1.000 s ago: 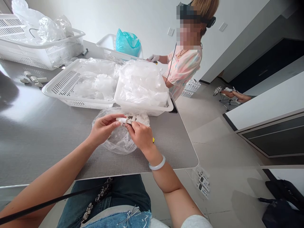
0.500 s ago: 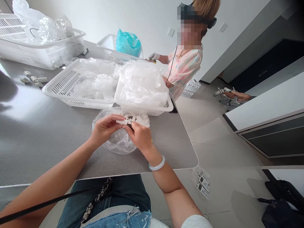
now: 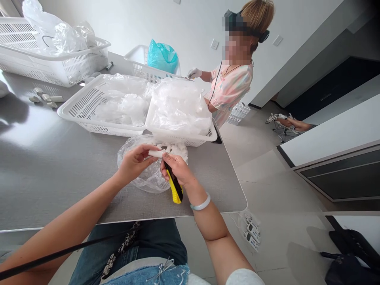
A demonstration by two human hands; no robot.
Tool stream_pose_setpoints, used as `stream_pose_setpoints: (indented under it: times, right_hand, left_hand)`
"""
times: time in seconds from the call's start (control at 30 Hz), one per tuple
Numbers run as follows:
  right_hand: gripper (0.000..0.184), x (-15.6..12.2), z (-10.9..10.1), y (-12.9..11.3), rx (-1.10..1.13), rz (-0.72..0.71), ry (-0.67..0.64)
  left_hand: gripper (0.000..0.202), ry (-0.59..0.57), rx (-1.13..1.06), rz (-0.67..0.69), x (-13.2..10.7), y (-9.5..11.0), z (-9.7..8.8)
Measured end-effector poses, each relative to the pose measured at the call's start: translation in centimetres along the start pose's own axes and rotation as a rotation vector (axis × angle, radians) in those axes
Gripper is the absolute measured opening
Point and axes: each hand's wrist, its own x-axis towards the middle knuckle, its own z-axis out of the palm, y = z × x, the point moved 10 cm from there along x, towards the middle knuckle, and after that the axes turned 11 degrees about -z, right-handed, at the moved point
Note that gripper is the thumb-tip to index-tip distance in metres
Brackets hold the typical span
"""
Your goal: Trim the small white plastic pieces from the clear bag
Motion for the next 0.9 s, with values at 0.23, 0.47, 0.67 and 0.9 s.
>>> stream_pose_setpoints:
  times: [0.23,0.47,0.67,0.9]
  right_hand:
    - [0.056,0.2,-2.9,-0.9,-0.501,-0.138,0.114]
    - [0.034,0.1,-2.7,-1.3,-1.245,-0.226,0.095]
    - [0.027,0.0,-1.9,-2.2,-1.353,-0.379,0.104]
    - [0.042,-2.1,0.4,-5.8,-1.218,-0.811,0.098]
  left_hand:
    - [0.032,-0.015,0.18,0.078,-0.1,0.3,0.1]
    - [0.027,-0.003,0.365,0.14,-0.3,0.5,0.4]
    - [0.019,0.053,0.412,0.101,-0.2,0.0,-0.1]
    - [0.021,0.005,0.36,0.084,0.1,-0.6,0.0]
